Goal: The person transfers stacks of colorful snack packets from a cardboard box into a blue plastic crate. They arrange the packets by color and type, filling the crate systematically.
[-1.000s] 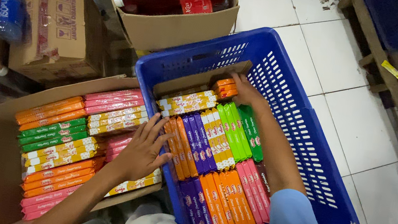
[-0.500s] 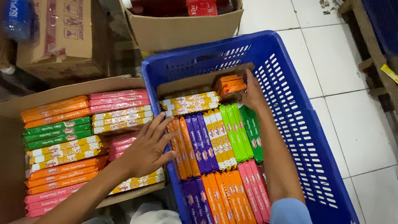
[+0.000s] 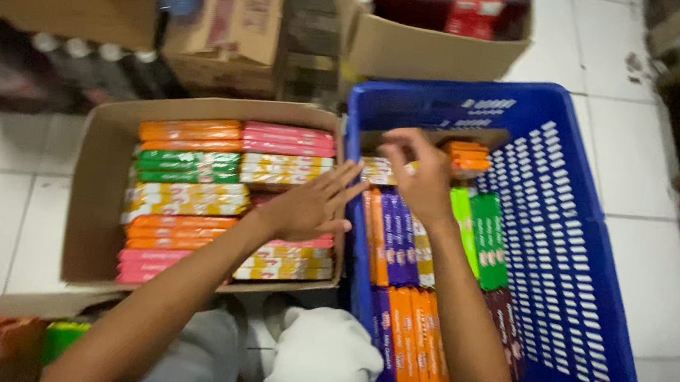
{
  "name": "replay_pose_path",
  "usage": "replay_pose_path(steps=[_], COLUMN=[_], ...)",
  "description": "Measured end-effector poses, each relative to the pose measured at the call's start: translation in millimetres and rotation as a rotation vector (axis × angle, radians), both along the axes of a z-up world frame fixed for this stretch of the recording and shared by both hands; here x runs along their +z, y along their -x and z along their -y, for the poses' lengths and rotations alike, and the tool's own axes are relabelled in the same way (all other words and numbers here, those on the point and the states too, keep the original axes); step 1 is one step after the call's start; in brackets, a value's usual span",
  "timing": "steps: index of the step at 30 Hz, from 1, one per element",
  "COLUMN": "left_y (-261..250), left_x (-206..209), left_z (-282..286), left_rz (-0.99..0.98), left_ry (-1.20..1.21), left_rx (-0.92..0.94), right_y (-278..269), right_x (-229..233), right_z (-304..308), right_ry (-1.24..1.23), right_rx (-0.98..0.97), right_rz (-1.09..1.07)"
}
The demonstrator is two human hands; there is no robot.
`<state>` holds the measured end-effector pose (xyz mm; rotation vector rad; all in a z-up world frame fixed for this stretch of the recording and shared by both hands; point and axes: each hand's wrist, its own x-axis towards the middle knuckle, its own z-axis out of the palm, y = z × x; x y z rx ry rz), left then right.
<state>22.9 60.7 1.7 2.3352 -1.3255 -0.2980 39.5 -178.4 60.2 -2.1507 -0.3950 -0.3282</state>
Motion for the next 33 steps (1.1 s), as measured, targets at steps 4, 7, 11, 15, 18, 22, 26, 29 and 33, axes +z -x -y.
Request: replay_pose_path(steps=[4,7,11,15,18,22,26,29,33], left_y=[-13.1,-19.9,-17.9,12.9,30.5,-0.1,-7.3,-15.0,-6.5], left_x=[-38.3,-124.8,-220.3,-252.7,-243.3,-296.6,-295.5,-269.7,-246.2], left_z=[-89.0,-160.4,-224.2,-235.6,-226.7,-236.2,-253.3,-251.5,-252.7], left_rz=[0.027,-0.065,-0.217,0.061,0.428,-0.066,-0.125,-0.298,-0.346], left_ry=[-0.113,-0.503,-0.786,-0.737,-0.467,-0.598,-0.618,-0.688,-0.690], left_rx=[0.136,0.366,0.615,0.637,0.697,0.697,0.622,0.595,0.597], right_y=[-16.0,-45.7,-66.2,-60.4,-51.0,-45.1,-44.8,-48.5,-42.9], right_x=[-3.7,-87.3,-230.4,-297.7,-278.0,-267.9,-264.8,-266.7,-236.4], right_z=[-100.1,-153.8,-184.6,-182.4,-190.1,-190.9,-188.3,-186.0,-191.9], right_ry=[0.175,0.644,1.065,1.107,1.237,1.193,1.168,1.127,1.070], right_rx=[0.312,0.407,0.418,0.138,0.102,0.102,0.071,0.051,0.016], right_rz=[-0.108,-0.390,-0.463,0.176,0.172,0.146,0.125,0.075,-0.013])
